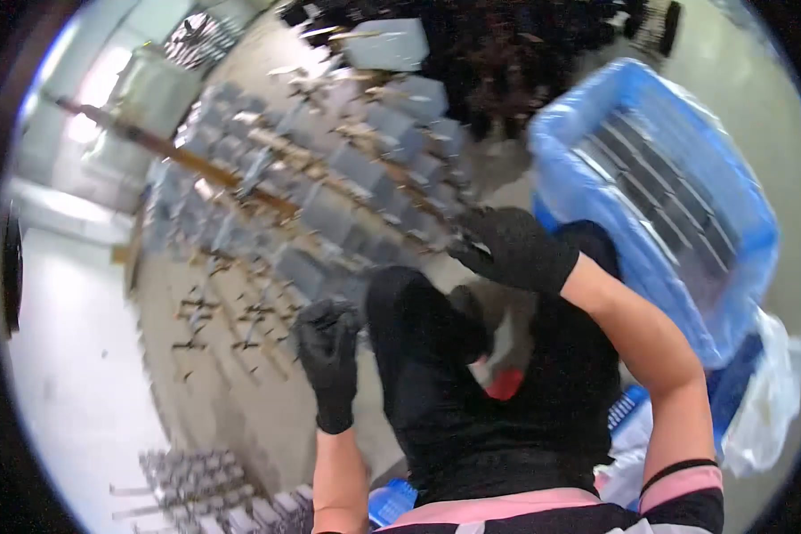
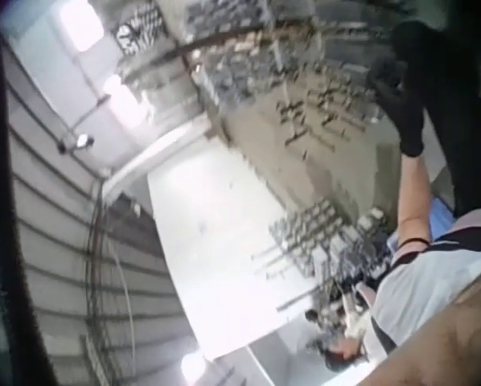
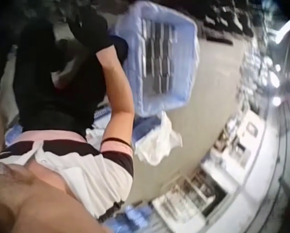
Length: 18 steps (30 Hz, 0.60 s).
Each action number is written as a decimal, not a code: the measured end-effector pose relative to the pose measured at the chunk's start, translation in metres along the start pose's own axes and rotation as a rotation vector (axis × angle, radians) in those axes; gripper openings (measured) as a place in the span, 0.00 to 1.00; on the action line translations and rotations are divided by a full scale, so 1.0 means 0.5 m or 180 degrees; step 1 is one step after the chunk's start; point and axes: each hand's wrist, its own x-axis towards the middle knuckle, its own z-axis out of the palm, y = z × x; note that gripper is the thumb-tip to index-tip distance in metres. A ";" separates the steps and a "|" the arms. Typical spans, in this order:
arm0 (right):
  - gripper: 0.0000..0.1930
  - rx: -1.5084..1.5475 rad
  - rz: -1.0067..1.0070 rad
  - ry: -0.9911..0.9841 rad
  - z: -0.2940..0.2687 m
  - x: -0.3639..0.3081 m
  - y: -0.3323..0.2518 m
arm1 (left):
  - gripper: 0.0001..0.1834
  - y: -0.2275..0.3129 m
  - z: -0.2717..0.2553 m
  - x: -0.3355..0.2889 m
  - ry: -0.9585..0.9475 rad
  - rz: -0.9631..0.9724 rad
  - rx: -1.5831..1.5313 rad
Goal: Packing small metal components from a storage rack into a plastic crate.
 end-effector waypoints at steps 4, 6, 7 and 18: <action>0.16 0.0672 0.0038 -0.0402 0.097 0.020 -0.030 | 0.10 0.040 -0.036 -0.006 0.0199 0.0070 0.0475; 0.21 0.0736 0.0309 -0.0868 0.099 0.026 -0.033 | 0.10 0.055 -0.051 -0.001 0.0428 -0.0042 0.1152; 0.21 0.0800 0.0276 -0.0885 0.105 0.019 -0.027 | 0.11 0.060 -0.054 -0.001 0.0517 -0.0106 0.1480; 0.15 0.0828 0.0300 -0.0230 0.098 -0.020 -0.007 | 0.21 -0.071 -0.125 0.123 0.1205 -0.0629 0.1062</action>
